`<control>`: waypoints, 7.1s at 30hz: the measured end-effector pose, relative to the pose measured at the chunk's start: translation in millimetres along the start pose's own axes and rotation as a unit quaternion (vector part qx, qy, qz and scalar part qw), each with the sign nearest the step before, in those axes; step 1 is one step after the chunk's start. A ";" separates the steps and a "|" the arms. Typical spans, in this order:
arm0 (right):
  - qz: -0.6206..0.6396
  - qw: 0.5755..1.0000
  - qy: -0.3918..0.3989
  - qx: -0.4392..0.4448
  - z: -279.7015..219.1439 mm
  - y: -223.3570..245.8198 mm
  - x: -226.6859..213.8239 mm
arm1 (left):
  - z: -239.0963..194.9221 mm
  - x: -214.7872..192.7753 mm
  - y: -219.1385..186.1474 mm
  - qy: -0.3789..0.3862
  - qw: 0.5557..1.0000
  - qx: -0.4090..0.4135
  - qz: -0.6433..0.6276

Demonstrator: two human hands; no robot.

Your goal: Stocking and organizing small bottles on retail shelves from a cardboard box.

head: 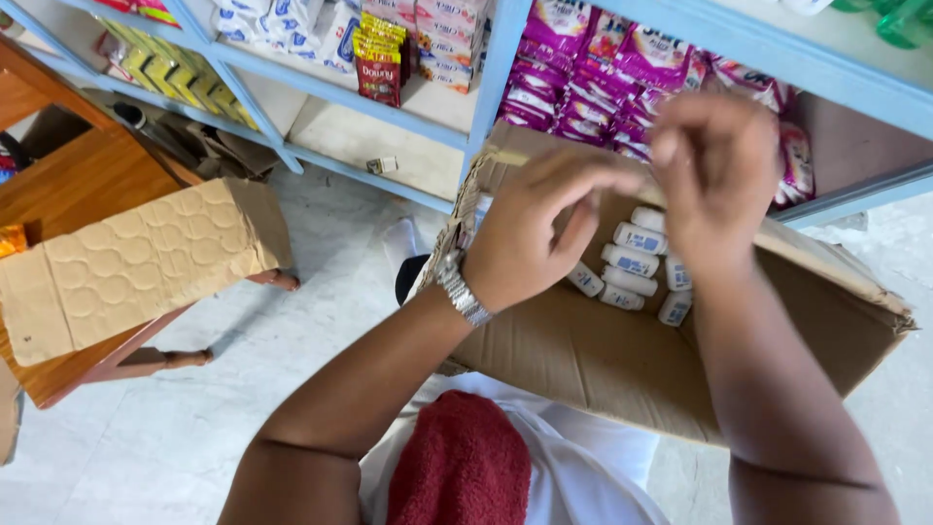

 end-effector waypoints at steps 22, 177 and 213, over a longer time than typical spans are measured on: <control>-0.096 0.893 0.385 0.213 -278.5 -219.4 123.6 | -169.2 203.6 277.5 0.492 0.710 -0.325 0.385; -0.343 0.936 -0.070 0.048 102.3 -113.3 -15.2 | 162.0 121.3 160.1 -0.041 0.828 -0.112 0.548; -0.318 0.947 0.030 -0.037 85.2 -176.5 -12.3 | 141.4 167.1 304.6 -0.112 0.632 0.005 0.767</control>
Point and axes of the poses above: each hand's wrist, its own z-axis towards the middle knuckle, its own x-axis out of the palm, y = z × x, the point moved 9 cm from there along z, towards the middle knuckle, and after that the axes turned 7 degrees about -x, right-handed, at the moved point
